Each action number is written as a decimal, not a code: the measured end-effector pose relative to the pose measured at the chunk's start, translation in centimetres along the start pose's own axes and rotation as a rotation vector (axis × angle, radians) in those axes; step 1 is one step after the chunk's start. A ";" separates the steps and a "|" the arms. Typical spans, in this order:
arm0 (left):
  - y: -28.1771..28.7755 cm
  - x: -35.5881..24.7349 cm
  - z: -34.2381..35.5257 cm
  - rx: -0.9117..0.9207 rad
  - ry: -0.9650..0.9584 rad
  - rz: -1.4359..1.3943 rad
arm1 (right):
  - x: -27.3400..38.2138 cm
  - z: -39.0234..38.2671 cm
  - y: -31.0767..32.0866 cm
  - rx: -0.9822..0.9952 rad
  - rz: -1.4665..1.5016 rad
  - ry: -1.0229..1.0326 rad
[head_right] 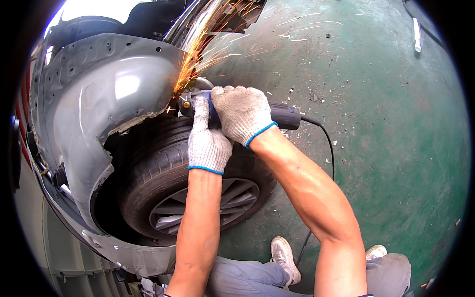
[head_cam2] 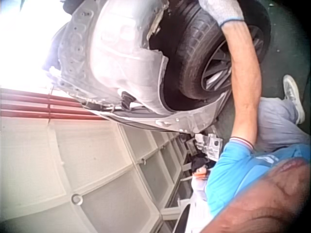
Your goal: The person removes a metal panel from the front of a white car using a hammer and pry bar, then uses an angle grinder to cut and smooth the front fender and wheel arch area. Another person works nearby on a separate panel.
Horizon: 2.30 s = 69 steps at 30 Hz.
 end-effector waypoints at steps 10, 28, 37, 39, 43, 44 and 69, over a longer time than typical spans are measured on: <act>0.4 0.1 -0.2 -0.015 -0.004 0.051 | -0.2 -0.8 0.6 0.041 -0.004 -0.082; -0.1 -0.1 0.1 -0.023 -0.095 0.101 | -0.4 -0.2 -0.3 0.071 0.073 -0.138; -0.3 -0.1 -0.2 0.011 -0.131 0.133 | -0.7 -0.1 -0.8 0.073 0.093 -0.152; -0.5 -0.2 -0.3 0.014 -0.132 0.133 | -0.8 -0.1 -0.9 0.069 0.096 -0.155; -0.1 0.0 0.1 -0.004 -0.147 0.134 | -0.4 -0.2 -0.4 0.063 0.112 -0.150; 0.1 -0.1 0.2 -0.004 -0.150 0.132 | -0.3 -0.1 -0.4 0.066 0.115 -0.150; -0.7 -0.1 -0.4 0.004 -0.131 0.151 | -0.6 -0.3 -0.3 0.081 0.106 -0.179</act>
Point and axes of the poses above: each hand's wrist, its own z-axis towards the middle knuckle, its own y-axis out of the back of the hand, x = y × z, the point moved 3 cm from there along z, towards the middle knuckle, and after that the axes turned 3 degrees about -x, right-handed, at the moved point
